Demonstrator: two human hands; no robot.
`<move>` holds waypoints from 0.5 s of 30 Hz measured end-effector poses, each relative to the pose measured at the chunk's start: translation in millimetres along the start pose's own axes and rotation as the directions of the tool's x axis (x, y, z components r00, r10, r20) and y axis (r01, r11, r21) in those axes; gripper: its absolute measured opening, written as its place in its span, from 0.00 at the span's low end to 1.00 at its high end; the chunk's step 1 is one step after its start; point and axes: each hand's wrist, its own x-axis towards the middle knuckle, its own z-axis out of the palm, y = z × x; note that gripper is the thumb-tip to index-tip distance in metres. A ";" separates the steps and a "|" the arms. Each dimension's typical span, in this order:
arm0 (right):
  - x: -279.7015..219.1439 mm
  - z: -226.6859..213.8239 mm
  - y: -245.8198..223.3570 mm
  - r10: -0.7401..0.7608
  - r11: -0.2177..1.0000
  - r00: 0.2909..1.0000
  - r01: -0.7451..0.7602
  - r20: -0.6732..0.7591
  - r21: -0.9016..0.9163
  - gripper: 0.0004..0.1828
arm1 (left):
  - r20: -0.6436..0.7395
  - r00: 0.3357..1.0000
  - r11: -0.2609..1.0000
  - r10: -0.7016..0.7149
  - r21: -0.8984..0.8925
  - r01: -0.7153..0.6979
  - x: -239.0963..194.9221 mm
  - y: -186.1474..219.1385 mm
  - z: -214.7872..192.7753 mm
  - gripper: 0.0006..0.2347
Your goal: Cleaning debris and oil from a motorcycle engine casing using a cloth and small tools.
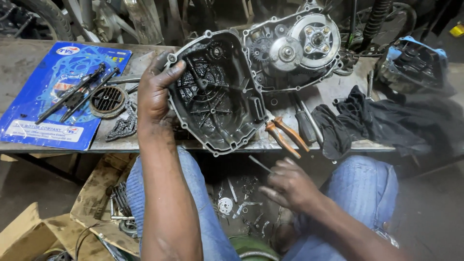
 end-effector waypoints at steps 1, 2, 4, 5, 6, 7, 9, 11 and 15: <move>-3.1 5.2 6.1 0.002 1.000 1.000 -0.002 0.001 0.001 0.16 | -0.001 1.000 1.000 -0.002 0.000 0.002 2.2 -1.8 -4.0 0.24; -5.7 10.8 11.9 0.047 0.998 0.997 -0.045 -0.062 0.032 0.13 | 0.054 0.998 0.999 0.031 -0.045 -0.029 4.4 -2.9 -8.4 0.22; -0.2 4.8 12.3 0.093 0.994 0.988 -0.086 -0.124 0.068 0.10 | 0.106 0.992 0.994 0.068 -0.090 -0.058 9.0 -7.9 -13.6 0.19; 7.9 -6.8 7.0 0.088 0.990 0.977 -0.064 -0.196 0.127 0.05 | 0.081 0.992 0.987 0.096 -0.137 -0.084 11.4 -11.7 -14.4 0.19; 15.8 -18.7 1.6 0.087 0.982 0.960 -0.038 -0.268 0.183 0.03 | 0.058 0.991 0.977 0.123 -0.184 -0.110 14.2 -15.5 -14.6 0.19; 12.9 -15.2 5.6 0.086 0.982 0.959 -0.037 -0.269 0.183 0.03 | 0.059 0.990 0.977 0.124 -0.184 -0.112 9.4 -12.6 -11.0 0.19; 5.7 -9.0 13.8 0.171 0.956 0.936 -0.082 -0.309 0.280 0.01 | 0.005 0.984 0.927 0.178 -0.335 -0.166 -0.1 -8.3 -2.9 0.18; -7.6 5.9 31.0 0.184 0.954 0.926 -0.087 -0.330 0.286 0.06 | 0.011 0.979 0.911 0.206 -0.367 -0.187 0.6 -10.0 -2.4 0.18; -9.6 7.0 37.2 0.264 0.945 0.891 -0.161 -0.370 0.286 0.12 | 0.043 0.965 0.870 0.259 -0.445 -0.214 18.0 -14.8 -15.2 0.17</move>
